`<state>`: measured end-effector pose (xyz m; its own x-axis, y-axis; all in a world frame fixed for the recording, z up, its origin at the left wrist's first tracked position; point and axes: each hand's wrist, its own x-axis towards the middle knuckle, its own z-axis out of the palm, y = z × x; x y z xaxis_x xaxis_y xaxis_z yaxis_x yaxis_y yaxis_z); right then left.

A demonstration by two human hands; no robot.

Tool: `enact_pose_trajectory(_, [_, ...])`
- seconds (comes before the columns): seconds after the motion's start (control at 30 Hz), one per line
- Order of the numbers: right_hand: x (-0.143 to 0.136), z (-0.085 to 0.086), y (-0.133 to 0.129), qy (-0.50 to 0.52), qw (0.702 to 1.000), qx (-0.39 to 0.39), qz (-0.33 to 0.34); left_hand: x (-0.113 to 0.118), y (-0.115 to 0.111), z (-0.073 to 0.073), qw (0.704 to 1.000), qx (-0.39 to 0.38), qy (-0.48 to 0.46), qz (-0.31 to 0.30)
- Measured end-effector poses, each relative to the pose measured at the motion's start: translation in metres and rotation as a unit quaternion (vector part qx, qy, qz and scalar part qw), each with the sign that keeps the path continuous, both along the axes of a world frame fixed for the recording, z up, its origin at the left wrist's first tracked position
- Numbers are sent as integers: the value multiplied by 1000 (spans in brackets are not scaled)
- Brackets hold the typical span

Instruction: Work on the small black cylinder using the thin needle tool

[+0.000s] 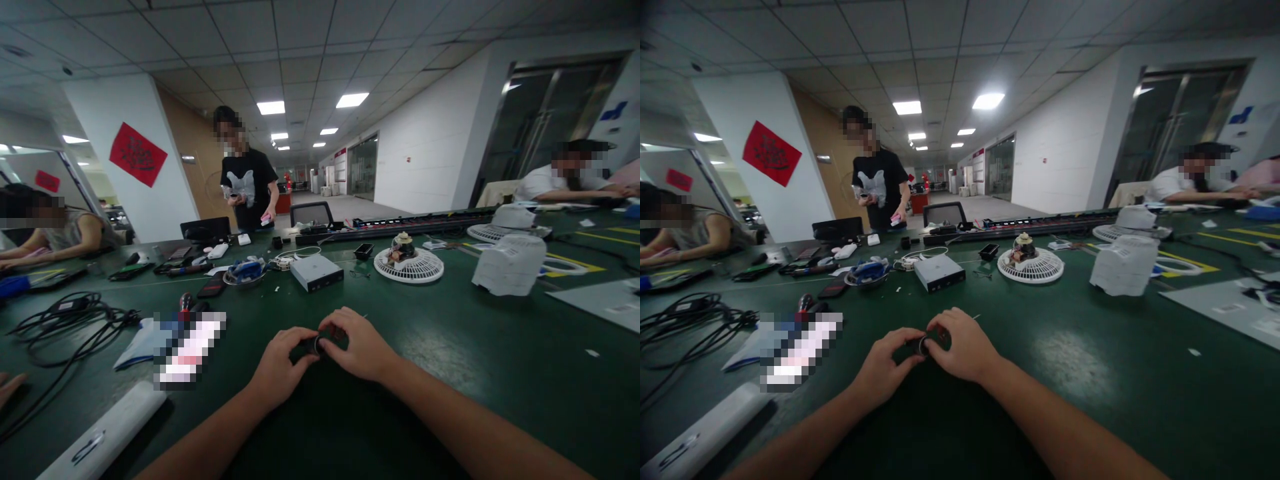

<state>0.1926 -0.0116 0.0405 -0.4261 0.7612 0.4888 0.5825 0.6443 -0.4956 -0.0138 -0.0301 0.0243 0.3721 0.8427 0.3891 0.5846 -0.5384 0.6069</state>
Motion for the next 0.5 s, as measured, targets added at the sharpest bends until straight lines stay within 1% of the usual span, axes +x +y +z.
enact_pose_trajectory(0.07, [1, 0, 2, 33, 998, 47, -9, 2, 0, -1, 1000, 7, -2, 21])
enact_pose_trajectory(0.13, [3, 1, 3, 74, 994, 78, -30, 2, 1, -2, 999, 11, -2, 42])
enact_pose_trajectory(0.2, [6, 3, 2, 115, 988, 93, -43, 1, 3, -3, 998, 10, -6, 62])
enact_pose_trajectory(0.27, [9, 4, 1, 151, 983, 94, -36, -1, 5, -4, 997, 6, -15, 79])
enact_pose_trajectory(0.3, [10, 5, 0, 168, 982, 85, -29, -1, 6, -5, 996, 3, -19, 86])
enact_pose_trajectory(0.37, [10, 5, -1, 199, 979, 40, -10, -2, 6, -5, 996, 0, -26, 90])
enact_pose_trajectory(0.43, [9, 3, -1, 218, 976, -14, 8, -3, 6, -5, 996, 1, -29, 78])
enact_pose_trajectory(0.5, [8, 2, 0, 220, 974, -50, 26, -2, 5, -5, 998, 4, -31, 60])
